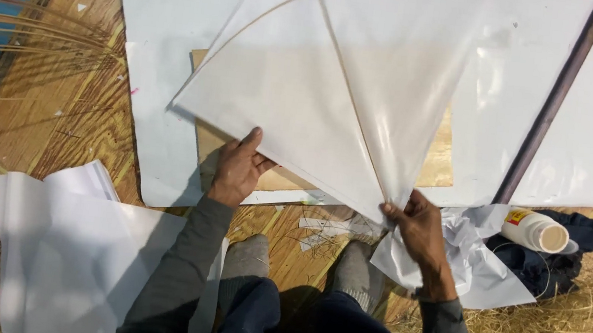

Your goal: The person assembles a kite by attaching white paper to a wooden frame using strips of paper and glue. They repeatedly smooth the paper, apply adhesive, and press the edges to secure the covering.

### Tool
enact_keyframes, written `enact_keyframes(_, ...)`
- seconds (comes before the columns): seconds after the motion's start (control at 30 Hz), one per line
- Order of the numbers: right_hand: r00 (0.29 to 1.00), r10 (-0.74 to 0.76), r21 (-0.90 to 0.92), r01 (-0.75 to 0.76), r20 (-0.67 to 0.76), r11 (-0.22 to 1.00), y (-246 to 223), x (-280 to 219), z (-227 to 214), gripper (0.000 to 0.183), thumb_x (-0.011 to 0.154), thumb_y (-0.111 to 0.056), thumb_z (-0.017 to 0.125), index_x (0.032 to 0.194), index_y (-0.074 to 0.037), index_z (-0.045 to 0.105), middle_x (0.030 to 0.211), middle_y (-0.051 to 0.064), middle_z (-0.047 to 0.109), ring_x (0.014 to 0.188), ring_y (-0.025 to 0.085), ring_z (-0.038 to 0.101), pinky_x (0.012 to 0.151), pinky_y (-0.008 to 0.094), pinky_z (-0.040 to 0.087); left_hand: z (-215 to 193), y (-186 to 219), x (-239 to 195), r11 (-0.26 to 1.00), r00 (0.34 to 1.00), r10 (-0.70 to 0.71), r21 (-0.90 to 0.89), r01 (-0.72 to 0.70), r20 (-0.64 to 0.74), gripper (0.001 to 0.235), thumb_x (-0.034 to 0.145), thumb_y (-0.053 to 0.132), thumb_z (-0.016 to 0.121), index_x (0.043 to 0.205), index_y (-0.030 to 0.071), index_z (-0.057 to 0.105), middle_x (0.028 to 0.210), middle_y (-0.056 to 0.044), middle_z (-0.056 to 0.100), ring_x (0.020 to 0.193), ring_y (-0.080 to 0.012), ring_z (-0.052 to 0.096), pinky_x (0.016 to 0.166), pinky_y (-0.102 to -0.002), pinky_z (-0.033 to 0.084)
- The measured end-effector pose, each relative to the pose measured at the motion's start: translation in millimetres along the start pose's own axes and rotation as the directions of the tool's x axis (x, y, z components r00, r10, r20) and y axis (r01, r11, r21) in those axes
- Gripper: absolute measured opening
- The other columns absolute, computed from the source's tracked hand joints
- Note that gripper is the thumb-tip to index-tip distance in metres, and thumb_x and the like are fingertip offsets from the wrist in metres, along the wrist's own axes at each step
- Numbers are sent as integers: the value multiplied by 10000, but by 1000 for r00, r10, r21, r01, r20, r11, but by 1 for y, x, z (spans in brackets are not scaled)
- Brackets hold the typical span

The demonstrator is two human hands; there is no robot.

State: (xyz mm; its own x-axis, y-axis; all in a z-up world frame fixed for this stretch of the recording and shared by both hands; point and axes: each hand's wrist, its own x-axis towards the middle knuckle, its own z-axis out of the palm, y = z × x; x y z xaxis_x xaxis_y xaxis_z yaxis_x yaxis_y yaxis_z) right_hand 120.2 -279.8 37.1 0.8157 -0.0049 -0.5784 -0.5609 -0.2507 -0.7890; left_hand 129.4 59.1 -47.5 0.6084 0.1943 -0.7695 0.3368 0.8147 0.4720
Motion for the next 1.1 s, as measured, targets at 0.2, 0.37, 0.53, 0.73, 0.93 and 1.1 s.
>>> enact_keyframes(0.2, 999, -36, -11, 36, -16, 999, -57, 33, 1, 503, 793, -68, 860, 1244, 30, 659, 853, 120, 717, 688, 162, 647, 621, 306, 569, -43, -29, -22, 991, 997, -35, -133, 25, -76, 304, 914, 281, 821, 1044, 51, 671, 1036, -177, 729, 1005, -378, 748, 967, -565, 635)
enact_keyframes(0.37, 987, -72, 205, 101, -146, 973, -8, 82, -9, 317, 942, -116, 737, 1220, 20, 669, 903, 104, 730, 735, 142, 664, 618, 285, 569, -60, -55, -23, 975, 988, -64, -219, 31, -141, 300, 913, 284, 831, 1004, 42, 676, 954, -185, 685, 992, -384, 732, 983, -555, 642)
enact_keyframes(0.53, 976, -52, 393, 133, -210, 910, 2, 85, -11, 253, 956, -57, 669, 1186, 49, 657, 880, 109, 704, 709, 162, 656, 579, 256, 541, -40, -52, -38, 975, 980, -67, -222, 25, -186, 329, 904, 313, 836, 970, 42, 662, 885, -164, 618, 964, -371, 724, 985, -547, 651)
enact_keyframes(0.73, 966, -43, 453, 159, -255, 877, 2, 80, -13, 388, 840, 68, 753, 1200, 103, 612, 920, 169, 742, 746, 204, 739, 612, 287, 656, -46, -64, -30, 977, 982, -31, -211, -10, -186, 284, 894, 286, 849, 957, 52, 702, 889, -223, 712, 934, -384, 762, 963, -543, 658)
enact_keyframes(0.93, 950, -102, 379, 214, -293, 901, 4, 82, -15, 374, 832, 76, 774, 1174, 93, 623, 931, 168, 745, 776, 207, 746, 621, 320, 670, -5, -65, -63, 974, 992, -116, -202, 104, -47, 256, 912, 316, 809, 1034, 108, 721, 1062, -271, 743, 1075, -419, 739, 993, -565, 628)
enact_keyframes(1.1, 924, -124, 336, 253, -361, 907, 7, 86, -18, 399, 800, 65, 800, 1158, 68, 625, 887, 162, 736, 730, 197, 727, 561, 313, 644, 39, -92, -93, 428, 960, 149, 859, -280, 239, 267, 909, 390, 830, 1052, 167, 793, 916, -60, 799, 831, -179, 766, 668, -311, 578)
